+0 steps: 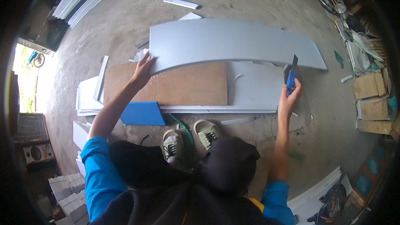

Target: The person sits on the floor and uses a utility knife to cut a blue rectangular sheet placed on top of a larger white board. They score the blue sheet along its edges and then snap it off to separate the piece. The person repeats this process with another blue sheet, cutting and snapping it to size.

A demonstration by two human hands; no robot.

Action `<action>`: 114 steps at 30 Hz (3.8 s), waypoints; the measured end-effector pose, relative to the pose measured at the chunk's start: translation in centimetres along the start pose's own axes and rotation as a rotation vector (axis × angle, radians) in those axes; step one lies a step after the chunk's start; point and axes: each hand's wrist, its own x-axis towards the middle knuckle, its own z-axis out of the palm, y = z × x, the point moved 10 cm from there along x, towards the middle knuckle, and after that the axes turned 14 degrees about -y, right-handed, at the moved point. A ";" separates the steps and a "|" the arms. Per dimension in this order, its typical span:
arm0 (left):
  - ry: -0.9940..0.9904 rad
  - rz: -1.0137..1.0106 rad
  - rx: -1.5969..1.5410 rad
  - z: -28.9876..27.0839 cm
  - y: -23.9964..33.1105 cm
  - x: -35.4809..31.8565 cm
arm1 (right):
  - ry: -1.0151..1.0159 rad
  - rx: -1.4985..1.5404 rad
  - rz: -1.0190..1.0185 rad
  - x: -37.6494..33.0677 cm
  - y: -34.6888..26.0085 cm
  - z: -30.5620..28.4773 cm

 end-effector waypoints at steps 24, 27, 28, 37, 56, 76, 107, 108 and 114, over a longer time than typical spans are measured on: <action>-0.061 -0.266 1.376 -6.8 -8.0 -17.5 | -0.449 -0.367 -0.324 -3.6 -5.4 28.4; -0.032 -0.247 1.399 -6.8 -7.0 -17.8 | -0.426 -0.402 -0.307 -3.0 -5.0 27.8; -0.025 -0.259 1.409 -7.2 -6.0 -18.0 | -0.413 -0.415 -0.313 -2.6 -4.8 27.5; 0.369 -0.098 1.568 -10.5 10.4 -19.6 | -0.472 -0.439 -0.292 -1.5 -2.4 28.2; 0.295 -0.064 1.261 2.0 -4.2 1.6 | -0.665 0.069 -0.210 -3.2 -6.1 29.4; 0.410 -0.199 0.422 -9.6 -9.1 -15.6 | -0.716 0.303 -0.032 -2.5 -6.0 33.1; 0.251 -0.254 0.638 -7.4 -10.5 -14.8 | -0.751 0.173 0.023 -2.6 -5.1 33.0; 0.219 -0.275 0.641 -7.6 -10.8 -14.5 | -0.754 0.179 0.033 -2.6 -4.9 33.2; 0.077 -0.440 0.624 -7.7 -12.0 -13.5 | -0.775 0.228 0.042 -2.3 -4.5 33.2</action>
